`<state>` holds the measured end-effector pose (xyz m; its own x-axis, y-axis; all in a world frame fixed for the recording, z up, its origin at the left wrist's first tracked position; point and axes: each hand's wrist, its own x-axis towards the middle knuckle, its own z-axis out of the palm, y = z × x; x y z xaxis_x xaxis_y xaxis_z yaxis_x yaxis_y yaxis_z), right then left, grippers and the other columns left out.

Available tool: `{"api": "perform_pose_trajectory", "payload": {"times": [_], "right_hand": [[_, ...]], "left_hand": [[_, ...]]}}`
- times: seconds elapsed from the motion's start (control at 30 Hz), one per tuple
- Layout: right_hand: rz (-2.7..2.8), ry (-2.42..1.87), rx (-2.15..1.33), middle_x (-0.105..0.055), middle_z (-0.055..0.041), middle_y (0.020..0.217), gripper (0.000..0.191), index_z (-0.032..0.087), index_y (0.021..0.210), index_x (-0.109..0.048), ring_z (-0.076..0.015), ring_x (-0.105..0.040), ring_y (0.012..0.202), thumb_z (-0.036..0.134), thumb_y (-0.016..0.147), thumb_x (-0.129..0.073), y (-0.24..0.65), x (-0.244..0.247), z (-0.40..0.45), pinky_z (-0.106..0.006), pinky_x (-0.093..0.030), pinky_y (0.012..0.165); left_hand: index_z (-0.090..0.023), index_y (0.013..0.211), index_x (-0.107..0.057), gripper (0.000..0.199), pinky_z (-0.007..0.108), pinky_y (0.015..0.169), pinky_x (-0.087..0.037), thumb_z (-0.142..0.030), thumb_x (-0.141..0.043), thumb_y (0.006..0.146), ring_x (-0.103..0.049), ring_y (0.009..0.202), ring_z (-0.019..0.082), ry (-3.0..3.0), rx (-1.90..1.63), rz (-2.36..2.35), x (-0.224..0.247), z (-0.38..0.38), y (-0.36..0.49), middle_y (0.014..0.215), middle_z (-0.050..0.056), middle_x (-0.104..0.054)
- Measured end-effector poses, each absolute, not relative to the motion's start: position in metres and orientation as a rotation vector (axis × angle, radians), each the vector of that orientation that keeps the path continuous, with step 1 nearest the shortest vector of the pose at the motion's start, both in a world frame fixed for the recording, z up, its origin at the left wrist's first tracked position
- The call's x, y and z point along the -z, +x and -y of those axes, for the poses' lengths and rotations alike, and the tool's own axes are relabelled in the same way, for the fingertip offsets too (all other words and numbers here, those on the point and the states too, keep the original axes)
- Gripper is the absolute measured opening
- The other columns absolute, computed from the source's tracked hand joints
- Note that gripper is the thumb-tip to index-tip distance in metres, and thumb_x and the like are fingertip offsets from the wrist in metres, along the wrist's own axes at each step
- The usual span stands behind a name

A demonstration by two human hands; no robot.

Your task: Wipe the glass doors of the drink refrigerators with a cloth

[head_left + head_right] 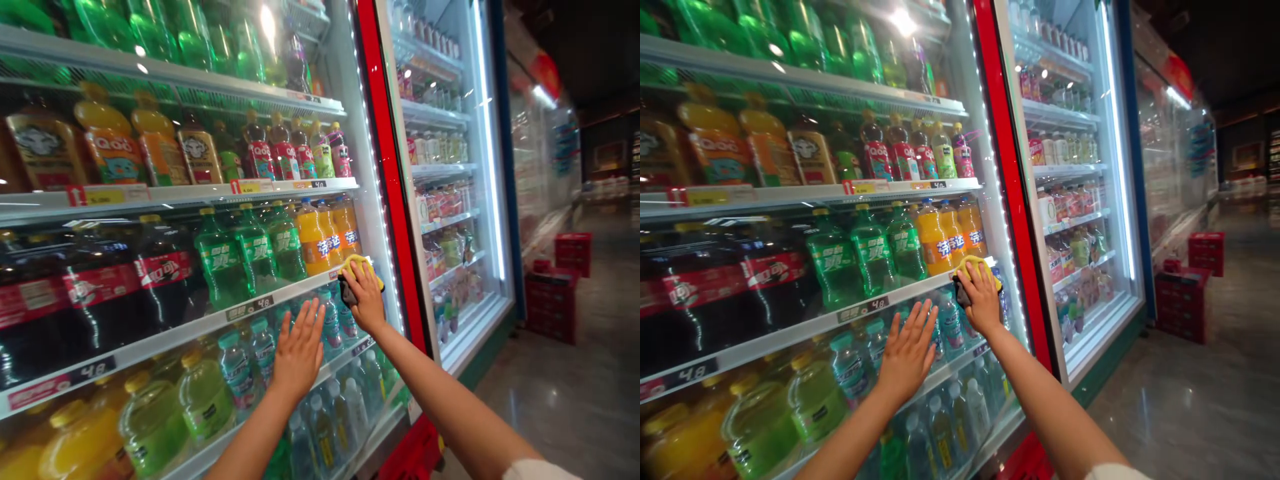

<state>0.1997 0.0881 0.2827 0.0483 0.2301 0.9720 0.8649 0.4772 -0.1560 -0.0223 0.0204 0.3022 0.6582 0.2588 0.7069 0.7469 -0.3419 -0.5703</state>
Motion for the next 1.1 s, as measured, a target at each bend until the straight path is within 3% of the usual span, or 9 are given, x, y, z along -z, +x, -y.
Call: {"api": "perform_pose_trajectory", "payload": {"times": [0.13,0.33,0.6,0.83,0.9,1.1], "right_hand": [[1.316,-1.083,0.583,-0.027,-0.0007,0.169,0.078,0.032,0.159,-0.030,-0.0275,-0.012,0.159,0.009,0.087,-0.044,0.236,-0.292,-0.107,-0.058,-0.027,0.125],[1.159,-1.162,0.522,-0.022,-0.0054,0.170,0.088,0.030,0.163,-0.018,-0.0295,-0.011,0.159,0.005,0.083,-0.042,0.231,-0.255,-0.108,-0.062,-0.026,0.124],[1.329,-1.234,0.609,-0.026,-0.0014,0.169,0.098,0.033,0.162,-0.024,-0.0309,-0.012,0.159,0.000,0.073,-0.048,0.288,-0.321,-0.114,-0.063,-0.023,0.125],[1.290,-1.282,0.544,-0.019,-0.0006,0.171,0.098,0.028,0.162,-0.025,-0.0270,-0.006,0.160,-0.001,0.070,-0.044,0.313,-0.269,-0.124,-0.055,-0.027,0.126],[1.290,-1.239,0.527,-0.022,-0.0015,0.171,0.096,0.029,0.161,-0.027,-0.0280,-0.008,0.159,0.000,0.070,-0.044,0.319,-0.282,-0.129,-0.056,-0.028,0.125],[1.234,-1.171,0.510,-0.024,-0.0055,0.170,0.089,0.025,0.159,-0.032,-0.0303,-0.013,0.158,0.005,0.074,-0.047,0.343,-0.388,-0.147,-0.058,-0.026,0.126]], "left_hand": [[-0.016,0.163,-0.015,0.082,0.046,0.130,0.008,-0.036,-0.055,0.094,-0.003,0.159,0.019,-1.897,0.668,0.793,-0.303,-0.027,-0.004,0.166,0.007,-0.029],[-0.015,0.163,-0.014,0.083,0.044,0.130,0.006,-0.035,-0.055,0.094,-0.003,0.159,0.019,-1.905,0.687,0.760,-0.296,-0.033,0.013,0.167,0.008,-0.028],[-0.015,0.163,-0.017,0.081,0.043,0.130,0.008,-0.032,-0.055,0.093,-0.005,0.159,0.020,-1.930,0.654,0.723,-0.320,-0.054,0.054,0.168,0.007,-0.024],[-0.015,0.163,-0.012,0.082,0.043,0.131,0.006,-0.031,-0.053,0.093,-0.010,0.158,0.020,-1.933,0.656,0.690,-0.319,-0.061,0.066,0.167,0.007,-0.025],[-0.015,0.163,-0.010,0.082,0.042,0.131,0.005,-0.031,-0.052,0.095,-0.011,0.158,0.020,-1.934,0.653,0.686,-0.323,-0.062,0.068,0.168,0.007,-0.024],[-0.017,0.163,-0.003,0.085,0.044,0.131,0.006,-0.033,-0.052,0.096,-0.010,0.158,0.021,-1.913,0.667,0.681,-0.351,-0.072,0.078,0.168,0.007,-0.021]]}}
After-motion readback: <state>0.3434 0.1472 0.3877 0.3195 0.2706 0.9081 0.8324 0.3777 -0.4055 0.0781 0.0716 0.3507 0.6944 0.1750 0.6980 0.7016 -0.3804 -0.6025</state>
